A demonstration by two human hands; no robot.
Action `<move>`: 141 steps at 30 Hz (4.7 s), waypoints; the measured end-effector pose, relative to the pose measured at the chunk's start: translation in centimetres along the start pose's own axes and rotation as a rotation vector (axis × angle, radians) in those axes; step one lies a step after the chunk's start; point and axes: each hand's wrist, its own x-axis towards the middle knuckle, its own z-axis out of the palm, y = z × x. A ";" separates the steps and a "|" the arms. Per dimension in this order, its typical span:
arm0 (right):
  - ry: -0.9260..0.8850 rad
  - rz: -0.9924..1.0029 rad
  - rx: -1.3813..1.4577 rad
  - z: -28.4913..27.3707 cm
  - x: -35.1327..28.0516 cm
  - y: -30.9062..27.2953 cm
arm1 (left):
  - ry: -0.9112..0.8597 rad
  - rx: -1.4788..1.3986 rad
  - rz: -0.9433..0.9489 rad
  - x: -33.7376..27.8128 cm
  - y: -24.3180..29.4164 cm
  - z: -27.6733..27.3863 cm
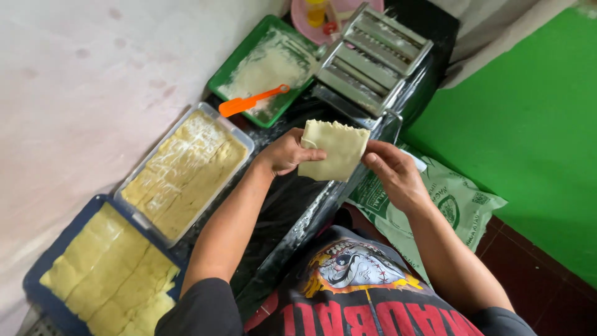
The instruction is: Flattening dough using a manual roller machine and arranging cut dough squares on a tray.
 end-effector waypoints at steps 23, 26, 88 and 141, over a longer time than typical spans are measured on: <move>0.000 0.364 -1.056 -11.7 4.7 13.5 | -0.176 0.266 -0.068 26.0 10.7 -6.4; -0.028 0.328 -1.040 -11.3 4.0 13.2 | -0.138 0.279 -0.123 26.6 10.9 -6.6; 0.103 0.506 -1.242 -8.1 3.8 13.1 | 0.415 -1.023 0.280 21.3 -11.4 -3.1; 0.115 0.518 -1.228 -8.1 3.6 12.2 | 0.340 -0.860 0.294 11.0 -10.3 -2.4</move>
